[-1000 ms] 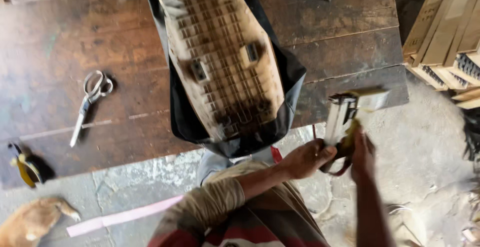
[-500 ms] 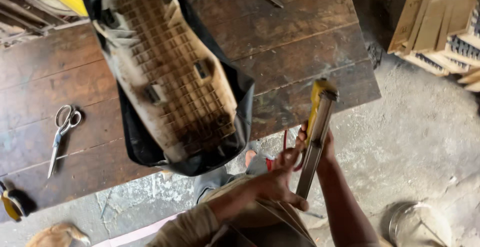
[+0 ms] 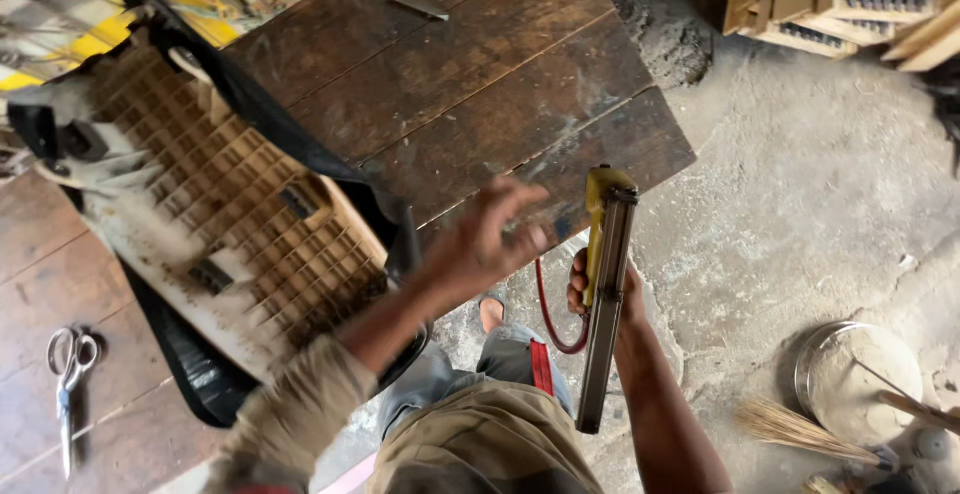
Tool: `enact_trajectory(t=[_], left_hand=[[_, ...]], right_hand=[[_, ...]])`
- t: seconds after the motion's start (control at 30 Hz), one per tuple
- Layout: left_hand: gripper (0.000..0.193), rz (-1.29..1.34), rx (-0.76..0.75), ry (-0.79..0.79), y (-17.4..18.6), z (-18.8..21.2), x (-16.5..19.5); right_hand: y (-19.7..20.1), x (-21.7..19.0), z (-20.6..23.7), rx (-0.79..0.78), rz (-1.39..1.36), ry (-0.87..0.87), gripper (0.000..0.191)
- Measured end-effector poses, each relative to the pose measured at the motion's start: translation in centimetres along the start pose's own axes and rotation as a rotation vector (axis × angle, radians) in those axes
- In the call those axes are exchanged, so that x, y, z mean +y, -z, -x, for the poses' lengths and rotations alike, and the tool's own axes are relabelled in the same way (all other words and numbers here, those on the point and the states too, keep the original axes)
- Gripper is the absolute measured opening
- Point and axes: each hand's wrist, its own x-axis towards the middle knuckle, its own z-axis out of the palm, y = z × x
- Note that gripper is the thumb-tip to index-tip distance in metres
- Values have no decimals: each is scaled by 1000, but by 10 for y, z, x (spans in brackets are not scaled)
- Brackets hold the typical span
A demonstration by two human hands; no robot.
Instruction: The person reupholsters a motorcycle seat by pulling black fabric over the seat base and securing it with a staple gun. The person repeatedly flips the seat, stretches the fabric, and staples the edges to the underside of the seat base.
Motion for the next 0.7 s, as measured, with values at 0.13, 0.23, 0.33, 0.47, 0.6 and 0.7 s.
enact_trajectory(t=[0.13,0.23,0.33,0.47,0.6,0.7], left_hand=[[57,-31,135,-275,-90,68,71],[53,-276,192,-291,-106,78,94],[53,-363,376,-270,-83,47,92],[66,-264,624,-339,-53,-8,84],[57,-183,551,-327,-24,-1,84],[32,-269,518,-268,41,38,55]], right_hand=[[-18,-26,-10,130,-34,147,51],[-48,-47,-16,131,-183,124,56],[-91,-62,-11,203,-30,155,60],[-138,-46,-3,-234,124,709,64],[-101,-33,-13,-307,409,603,61],[-25,-55,1,365,335,463,17]])
